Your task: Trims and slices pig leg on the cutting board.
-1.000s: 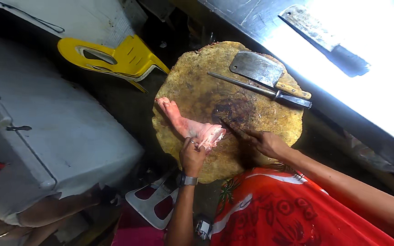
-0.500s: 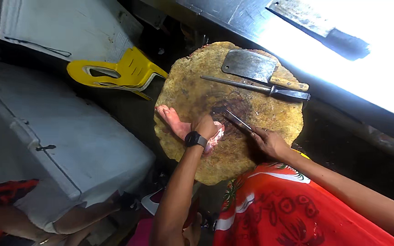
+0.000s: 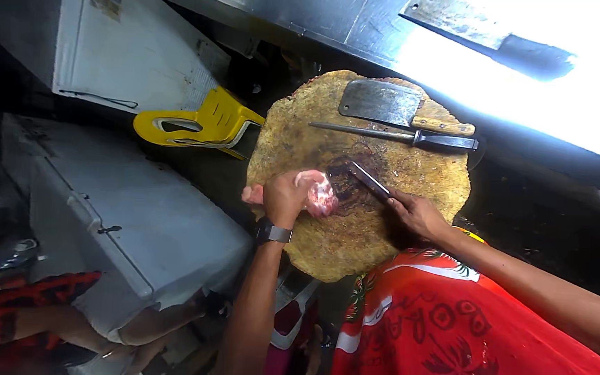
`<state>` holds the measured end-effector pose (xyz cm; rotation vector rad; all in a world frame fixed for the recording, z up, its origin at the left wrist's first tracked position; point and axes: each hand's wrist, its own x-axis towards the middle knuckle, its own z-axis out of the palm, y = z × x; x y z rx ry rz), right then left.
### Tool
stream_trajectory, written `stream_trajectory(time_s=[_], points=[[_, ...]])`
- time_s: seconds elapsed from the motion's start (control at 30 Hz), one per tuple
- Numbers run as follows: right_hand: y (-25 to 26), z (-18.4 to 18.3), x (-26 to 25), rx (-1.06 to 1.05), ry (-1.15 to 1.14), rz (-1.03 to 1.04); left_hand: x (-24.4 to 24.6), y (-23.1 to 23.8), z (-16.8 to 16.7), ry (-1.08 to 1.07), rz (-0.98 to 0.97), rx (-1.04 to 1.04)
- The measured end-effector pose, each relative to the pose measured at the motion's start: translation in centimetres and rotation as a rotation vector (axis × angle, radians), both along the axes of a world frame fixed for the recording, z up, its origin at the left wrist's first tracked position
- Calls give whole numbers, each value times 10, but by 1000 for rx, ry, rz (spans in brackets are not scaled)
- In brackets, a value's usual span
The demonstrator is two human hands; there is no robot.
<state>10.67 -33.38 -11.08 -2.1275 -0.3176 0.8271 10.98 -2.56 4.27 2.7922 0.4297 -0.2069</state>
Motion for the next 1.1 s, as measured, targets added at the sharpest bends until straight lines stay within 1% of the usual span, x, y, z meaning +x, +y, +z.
stream_trajectory(time_s=[0.07,0.1,0.17,0.27,0.4,0.47,0.57,0.63,0.67,0.73,0.8,0.83,0.93,1.0,1.1], points=[[5,17,5,73,2,-36,-16,-2,1,-94,112,2],[10,29,9,104,-3,-27,-26,-4,-7,-114,164,1],[22,56,14,139,-8,36,-48,-11,-31,-175,224,-16],[41,86,17,108,-65,230,-72,-28,-58,-298,331,-50],[60,113,11,1,-175,549,-85,-47,-63,-392,418,-89],[65,126,15,-116,-170,638,-92,-51,-62,-409,421,-81],[63,129,35,-239,-173,623,-109,-57,-61,-429,441,-86],[56,128,43,-231,-223,621,-120,-62,-60,-447,451,-93],[55,132,42,-193,-238,645,-123,-64,-60,-463,459,-94],[59,147,31,-155,-205,768,-130,-70,-61,-480,483,-107],[68,155,23,-232,-145,873,-136,-74,-63,-503,504,-121],[72,152,26,-291,-135,882,-140,-75,-65,-514,516,-131],[68,127,45,-408,-198,774,-156,-84,-78,-562,561,-150],[59,114,54,-391,-243,735,-168,-91,-89,-577,595,-202],[50,109,41,-281,-275,785,-181,-105,-110,-552,696,-306]])
